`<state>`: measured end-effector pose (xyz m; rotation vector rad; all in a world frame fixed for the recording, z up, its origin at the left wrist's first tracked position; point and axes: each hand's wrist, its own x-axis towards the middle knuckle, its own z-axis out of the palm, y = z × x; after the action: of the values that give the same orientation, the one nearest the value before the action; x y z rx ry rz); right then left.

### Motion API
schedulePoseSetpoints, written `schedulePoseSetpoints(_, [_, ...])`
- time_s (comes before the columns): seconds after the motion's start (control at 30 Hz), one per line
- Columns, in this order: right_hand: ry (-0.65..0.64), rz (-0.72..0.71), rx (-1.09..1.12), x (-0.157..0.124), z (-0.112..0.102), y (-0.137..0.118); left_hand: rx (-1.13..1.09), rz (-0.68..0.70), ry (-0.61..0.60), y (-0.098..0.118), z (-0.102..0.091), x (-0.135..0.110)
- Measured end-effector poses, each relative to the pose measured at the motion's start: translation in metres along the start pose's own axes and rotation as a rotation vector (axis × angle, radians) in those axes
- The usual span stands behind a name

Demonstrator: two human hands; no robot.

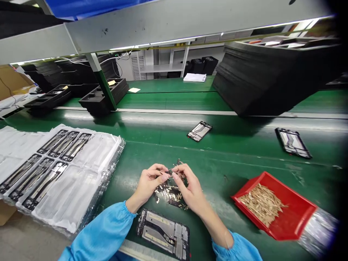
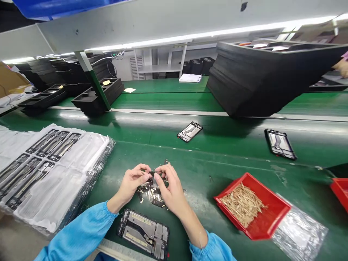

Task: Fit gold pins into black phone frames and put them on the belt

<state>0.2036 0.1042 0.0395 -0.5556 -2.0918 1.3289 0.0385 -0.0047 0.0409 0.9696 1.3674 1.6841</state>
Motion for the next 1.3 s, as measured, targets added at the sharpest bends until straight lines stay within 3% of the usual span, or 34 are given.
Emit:
schedulePoseSetpoints(0.13, [-0.048,-0.118,-0.076,-0.003,0.000,-0.005,-0.046,-0.041,0.040,-0.004,-0.002,-0.006])
schedulePoseSetpoints(0.27, [-0.013,-0.174,-0.057,-0.002,0.004,-0.005,-0.069,-0.057,0.073,-0.010,-0.004,-0.003])
schedulePoseSetpoints(0.5, [-0.023,-0.114,0.047,-0.002,0.008,-0.004,-0.032,-0.022,0.073,-0.013,-0.002,-0.007])
schedulePoseSetpoints(0.63, [0.036,-0.112,0.030,-0.003,0.012,-0.001,0.065,0.054,-0.078,-0.010,0.002,-0.016])
schedulePoseSetpoints(0.7, [0.064,-0.134,-0.016,-0.003,0.015,0.001,0.020,0.013,-0.164,-0.009,0.006,-0.020])
schedulePoseSetpoints(0.77, [0.079,-0.149,-0.076,-0.006,0.018,0.000,-0.029,-0.053,-0.141,-0.008,0.009,-0.021])
schedulePoseSetpoints(0.83, [0.103,-0.142,-0.149,-0.011,0.016,-0.004,-0.045,-0.100,-0.046,-0.007,0.011,-0.020])
schedulePoseSetpoints(0.9, [0.183,-0.121,-0.269,-0.022,0.004,-0.010,-0.056,-0.121,0.027,-0.005,0.011,-0.018])
schedulePoseSetpoints(0.97, [0.347,-0.111,-0.446,-0.039,-0.021,-0.014,-0.079,-0.141,0.039,-0.004,0.009,-0.016])
schedulePoseSetpoints(1.07, [0.686,-0.111,-0.752,-0.074,-0.080,-0.011,-0.088,-0.197,-0.008,-0.003,0.007,-0.018])
schedulePoseSetpoints(1.13, [0.827,-0.054,-0.958,-0.098,-0.120,-0.004,-0.063,-0.268,-0.077,-0.004,0.009,-0.023])
schedulePoseSetpoints(1.23, [0.787,0.115,-1.220,-0.122,-0.150,0.000,-0.036,-0.410,-0.243,-0.003,0.017,-0.034])
schedulePoseSetpoints(1.3, [0.738,0.117,-1.239,-0.127,-0.140,-0.007,-0.018,-0.493,-0.364,-0.001,0.022,-0.039])
